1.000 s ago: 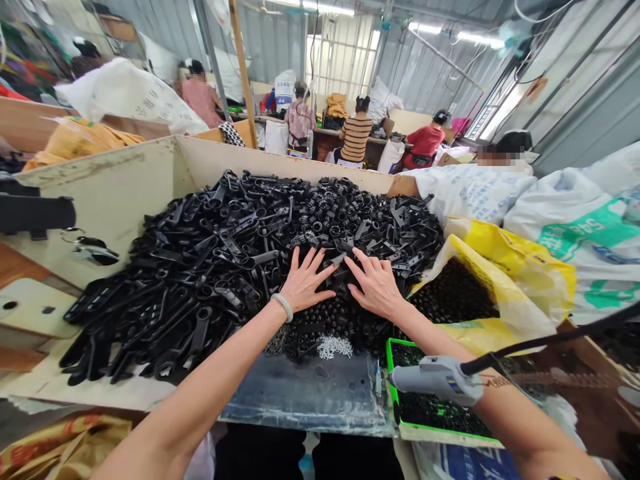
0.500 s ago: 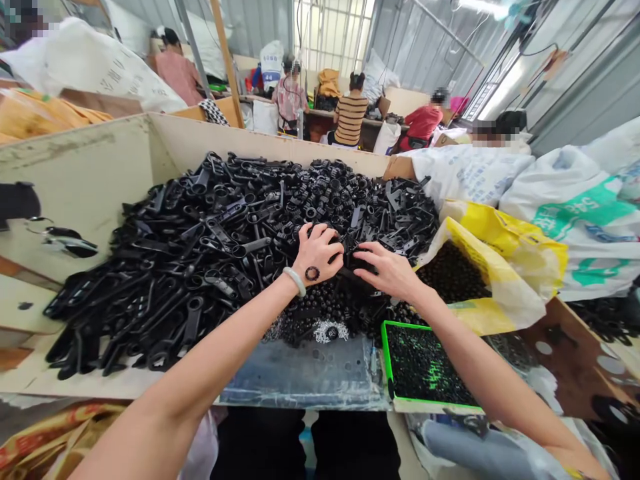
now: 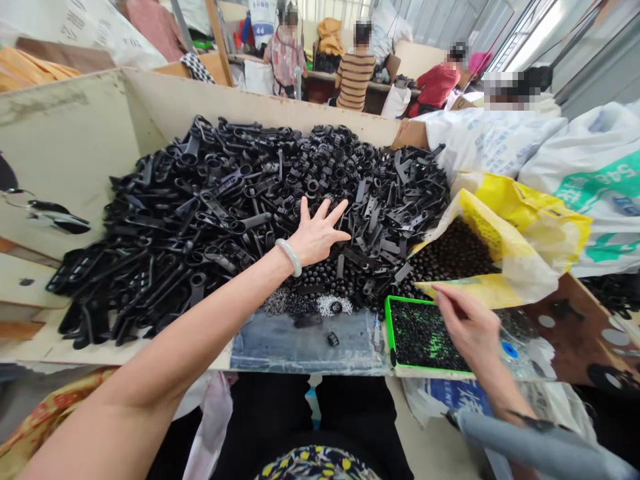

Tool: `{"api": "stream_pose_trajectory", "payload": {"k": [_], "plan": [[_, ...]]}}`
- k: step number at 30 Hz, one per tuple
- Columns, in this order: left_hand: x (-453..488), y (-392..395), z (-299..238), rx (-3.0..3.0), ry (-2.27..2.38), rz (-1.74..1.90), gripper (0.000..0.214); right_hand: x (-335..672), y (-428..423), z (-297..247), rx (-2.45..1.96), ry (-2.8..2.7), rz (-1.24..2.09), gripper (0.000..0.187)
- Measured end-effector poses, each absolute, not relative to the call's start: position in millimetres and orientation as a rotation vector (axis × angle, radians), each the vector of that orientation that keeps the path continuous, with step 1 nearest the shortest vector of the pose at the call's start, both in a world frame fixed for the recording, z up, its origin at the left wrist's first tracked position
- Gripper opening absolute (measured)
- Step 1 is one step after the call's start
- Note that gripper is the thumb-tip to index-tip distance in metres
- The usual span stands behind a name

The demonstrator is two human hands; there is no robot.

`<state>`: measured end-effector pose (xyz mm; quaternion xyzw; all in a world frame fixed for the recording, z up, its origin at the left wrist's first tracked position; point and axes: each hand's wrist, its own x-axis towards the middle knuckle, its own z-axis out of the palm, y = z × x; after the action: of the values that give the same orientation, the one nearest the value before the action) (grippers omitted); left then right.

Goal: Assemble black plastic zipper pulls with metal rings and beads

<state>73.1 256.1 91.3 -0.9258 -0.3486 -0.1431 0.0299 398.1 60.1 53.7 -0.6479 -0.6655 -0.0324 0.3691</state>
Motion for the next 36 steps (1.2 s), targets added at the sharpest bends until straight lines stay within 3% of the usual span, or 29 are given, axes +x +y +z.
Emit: {"api": "stream_pose_trajectory", "payload": {"k": [6,8,10,11,13,18,22,26,29,33,36], "plan": [[53,226,76,-2.879,-1.105,-0.411,0.082,371,-109,6,-1.91,-1.411,0.082,0.05],[53,220,71,-2.876,-1.136,-0.433,0.086,337,-129,1,-1.789,-1.616,0.262,0.042],[56,217,68,-2.839,-1.177,-0.481,0.083,300,-119,-1,-1.597,-1.846,0.352,0.017],[58,216,67,-2.806,-1.212,-0.513,0.081,283,-105,-3,-1.52,-1.944,0.342,0.016],[59,213,67,-2.734,-1.292,-0.579,0.077,256,-69,-9,-1.474,-2.086,0.245,0.038],[39,189,67,-2.677,-1.406,-0.879,0.058,232,-7,-34,-1.394,-2.278,0.279,0.035],[14,132,42,-2.639,-1.564,-1.277,0.034,240,8,-33,-1.404,-2.236,0.51,0.036],[6,69,1,-2.742,-1.753,-1.211,0.025,244,29,-11,-1.366,-2.262,0.767,0.049],[14,54,-14,-2.796,-1.749,-1.143,0.023,243,39,3,-1.317,-2.128,1.095,0.045],[40,79,-3,-2.898,-1.527,-0.783,0.024,238,26,6,-1.259,-1.366,1.674,0.023],[63,103,6,-2.91,-1.396,-0.532,0.014,232,12,-1,-1.177,-0.894,1.71,0.026]]}}
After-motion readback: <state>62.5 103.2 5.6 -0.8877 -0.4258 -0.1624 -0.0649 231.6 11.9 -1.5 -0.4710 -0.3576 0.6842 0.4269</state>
